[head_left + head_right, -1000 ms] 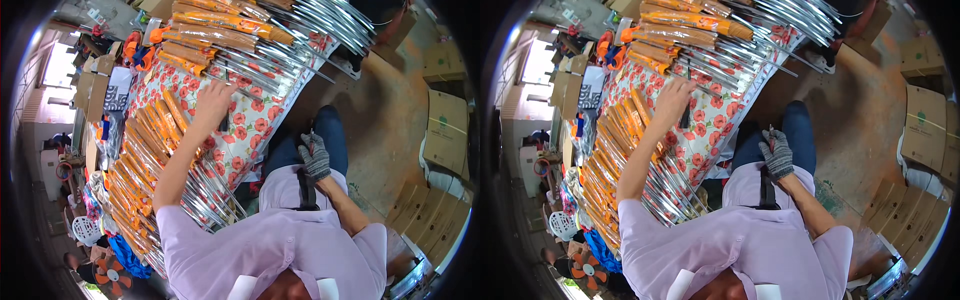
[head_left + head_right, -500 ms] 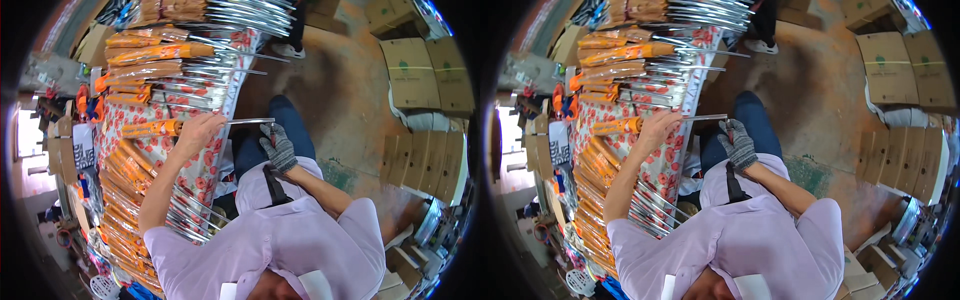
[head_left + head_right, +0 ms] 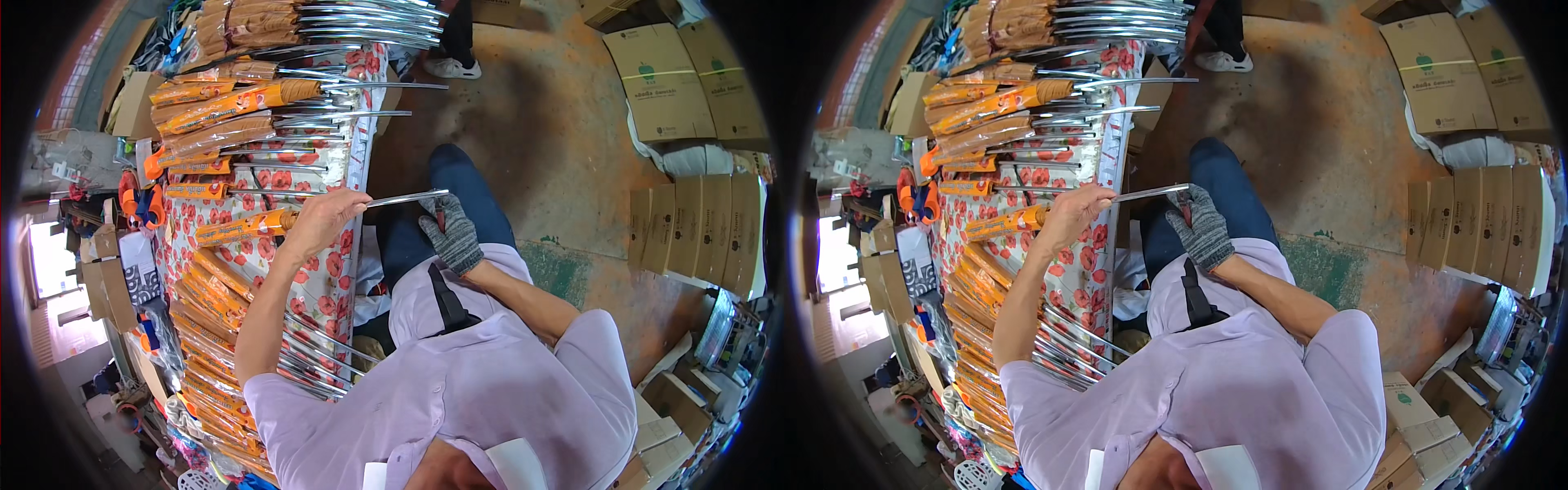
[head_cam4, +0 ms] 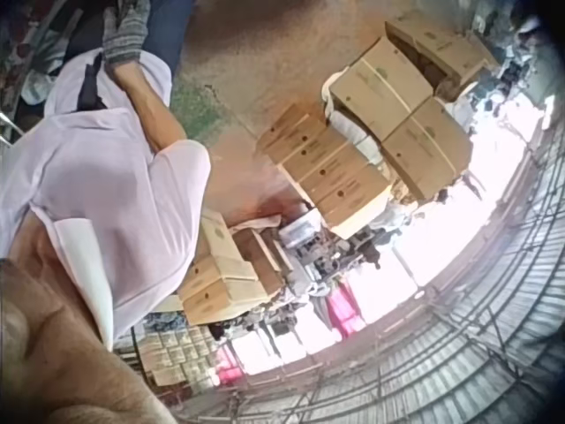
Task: Sorting and organizing bundles of metal rods with orange handles on a production floor table.
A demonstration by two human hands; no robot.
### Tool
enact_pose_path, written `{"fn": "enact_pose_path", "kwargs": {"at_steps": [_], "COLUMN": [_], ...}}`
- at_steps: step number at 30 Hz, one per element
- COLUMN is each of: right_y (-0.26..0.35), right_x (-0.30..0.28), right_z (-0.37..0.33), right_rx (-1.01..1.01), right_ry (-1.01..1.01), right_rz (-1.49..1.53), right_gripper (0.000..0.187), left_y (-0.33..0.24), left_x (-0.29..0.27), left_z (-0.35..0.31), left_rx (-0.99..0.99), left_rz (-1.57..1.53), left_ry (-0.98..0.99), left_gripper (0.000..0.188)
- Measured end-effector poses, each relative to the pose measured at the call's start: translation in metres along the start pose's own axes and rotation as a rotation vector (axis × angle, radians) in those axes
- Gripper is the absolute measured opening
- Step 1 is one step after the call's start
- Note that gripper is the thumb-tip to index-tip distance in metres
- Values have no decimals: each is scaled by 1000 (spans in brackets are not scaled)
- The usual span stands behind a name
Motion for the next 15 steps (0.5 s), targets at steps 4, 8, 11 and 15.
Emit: {"fn": "enact_pose_path", "kwargs": {"at_steps": [4, 8, 11, 15], "right_y": [-4, 2, -1, 4], "right_x": [2, 3, 7, 3], "right_z": [-1, 3, 4, 4], "right_rx": [31, -111, -93, -98], "right_ry": [-59, -113, -86, -99], "right_rz": [210, 119, 169, 110], "right_gripper": [41, 48, 50, 49], "left_y": [7, 6, 9, 11], "left_x": [1, -3, -2, 0], "left_z": [0, 1, 1, -1], "left_rx": [-45, -101, -176, -160], "left_rz": [-71, -115, -144, -132], "left_ry": [37, 63, 99, 97], "left_gripper": [17, 18, 19, 19]}}
Point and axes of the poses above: each hand's wrist, its own z-axis towards the middle knuckle, its own x-axis out of the palm, y = z × x, the point moved 7 cm from there along z, towards the middle knuckle, and after that the axes turned 12 degrees about y, right-handed, at the moved point
